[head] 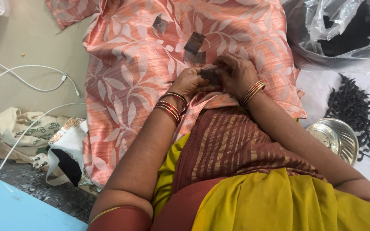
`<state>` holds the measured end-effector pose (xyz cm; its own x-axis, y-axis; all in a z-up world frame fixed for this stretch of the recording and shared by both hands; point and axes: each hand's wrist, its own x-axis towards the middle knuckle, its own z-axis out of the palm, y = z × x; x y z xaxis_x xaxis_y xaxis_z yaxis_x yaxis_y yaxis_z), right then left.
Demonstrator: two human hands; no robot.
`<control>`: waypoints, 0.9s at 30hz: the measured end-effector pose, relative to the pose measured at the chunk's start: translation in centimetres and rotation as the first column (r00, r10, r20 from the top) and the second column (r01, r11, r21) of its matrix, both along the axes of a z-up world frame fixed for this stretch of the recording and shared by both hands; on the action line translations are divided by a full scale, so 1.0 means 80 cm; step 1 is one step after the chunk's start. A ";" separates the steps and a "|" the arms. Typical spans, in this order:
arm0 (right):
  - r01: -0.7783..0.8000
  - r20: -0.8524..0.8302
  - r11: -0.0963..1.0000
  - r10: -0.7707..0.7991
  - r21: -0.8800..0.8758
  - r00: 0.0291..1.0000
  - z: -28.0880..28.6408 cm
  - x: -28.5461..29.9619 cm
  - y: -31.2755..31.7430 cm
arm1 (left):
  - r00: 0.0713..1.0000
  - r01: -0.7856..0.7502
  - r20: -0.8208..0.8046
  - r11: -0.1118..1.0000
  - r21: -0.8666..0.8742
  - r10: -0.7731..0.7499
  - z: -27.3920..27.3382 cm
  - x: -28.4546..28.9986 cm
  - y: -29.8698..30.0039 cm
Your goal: The person prepares and sorts small bundles of hair extensions.
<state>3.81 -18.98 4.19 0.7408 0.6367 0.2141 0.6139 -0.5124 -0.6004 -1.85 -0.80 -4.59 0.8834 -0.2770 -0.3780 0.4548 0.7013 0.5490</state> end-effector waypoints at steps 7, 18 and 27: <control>0.032 -0.067 0.982 -0.045 -0.188 0.997 -0.004 0.003 0.003 | 1.000 0.010 -0.013 1.000 0.009 -0.010 0.011 -0.004 0.002; 0.039 -0.150 0.983 -0.067 -0.180 0.986 -0.014 0.009 -0.001 | 1.000 0.013 -0.014 0.997 0.076 -0.012 0.013 -0.003 0.004; 0.035 -0.123 0.997 -0.043 -0.064 0.992 -0.018 0.015 -0.007 | 0.998 -0.002 -0.055 0.985 0.173 0.012 0.030 -0.007 0.005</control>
